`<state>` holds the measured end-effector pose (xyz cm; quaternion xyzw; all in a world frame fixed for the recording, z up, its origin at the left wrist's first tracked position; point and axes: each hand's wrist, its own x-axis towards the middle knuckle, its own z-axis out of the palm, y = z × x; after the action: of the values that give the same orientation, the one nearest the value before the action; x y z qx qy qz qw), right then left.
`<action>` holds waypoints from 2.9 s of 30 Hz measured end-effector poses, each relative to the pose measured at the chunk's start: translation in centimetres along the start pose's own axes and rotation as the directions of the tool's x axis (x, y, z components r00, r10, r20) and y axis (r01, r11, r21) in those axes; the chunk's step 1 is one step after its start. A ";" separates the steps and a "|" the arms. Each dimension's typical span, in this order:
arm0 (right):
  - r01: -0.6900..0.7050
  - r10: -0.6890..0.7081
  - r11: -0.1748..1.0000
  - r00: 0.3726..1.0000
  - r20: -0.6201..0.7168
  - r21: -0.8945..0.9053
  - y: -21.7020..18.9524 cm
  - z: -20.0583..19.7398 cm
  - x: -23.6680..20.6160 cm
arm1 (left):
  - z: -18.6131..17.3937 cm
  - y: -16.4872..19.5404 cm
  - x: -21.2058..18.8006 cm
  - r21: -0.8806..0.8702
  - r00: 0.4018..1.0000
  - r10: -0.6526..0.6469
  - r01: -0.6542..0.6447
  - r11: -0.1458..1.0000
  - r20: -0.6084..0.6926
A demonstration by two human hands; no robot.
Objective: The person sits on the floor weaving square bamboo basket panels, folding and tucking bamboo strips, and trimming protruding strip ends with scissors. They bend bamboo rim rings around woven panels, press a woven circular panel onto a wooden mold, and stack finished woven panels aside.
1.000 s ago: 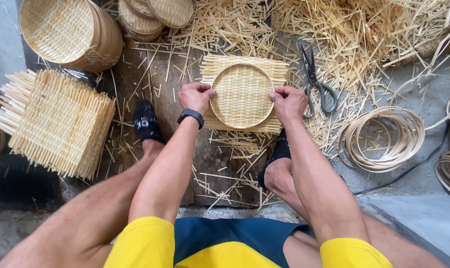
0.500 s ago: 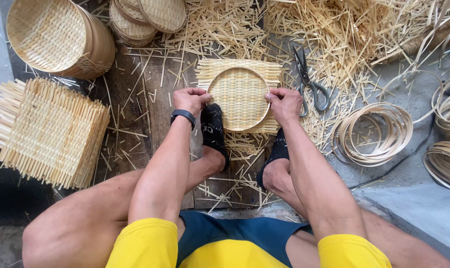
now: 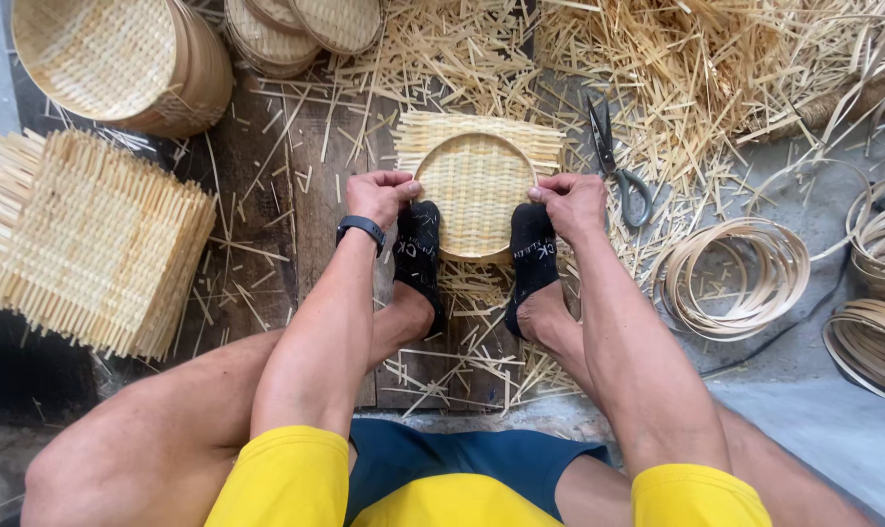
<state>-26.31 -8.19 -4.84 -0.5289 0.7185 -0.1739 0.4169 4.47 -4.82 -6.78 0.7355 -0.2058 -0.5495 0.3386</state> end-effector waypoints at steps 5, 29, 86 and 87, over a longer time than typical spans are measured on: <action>0.036 -0.005 0.954 0.995 0.104 -0.298 -5.1 -1.0 -0.9 | 0.2 3.8 -0.4 0.277 0.999 -0.042 0.036 0.960 0.016; 0.673 -0.692 0.295 0.640 0.333 -0.679 -1.5 11.3 -7.8 | 7.8 3.3 3.8 0.330 0.770 0.565 -0.638 0.696 0.296; -0.091 0.121 0.891 0.992 0.038 -0.444 11.5 -7.4 3.1 | 11.8 0.3 -7.5 0.798 0.664 0.694 -0.562 0.219 0.277; -0.134 0.166 0.883 0.986 0.033 -0.450 11.3 -7.2 3.4 | 11.7 0.5 -7.4 0.794 0.667 0.685 -0.569 0.213 0.294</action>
<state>-39.23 -8.37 -9.85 -0.5590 0.7627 0.0472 0.3219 -8.85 -3.30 -3.43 0.6837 -0.7002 -0.1468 0.1440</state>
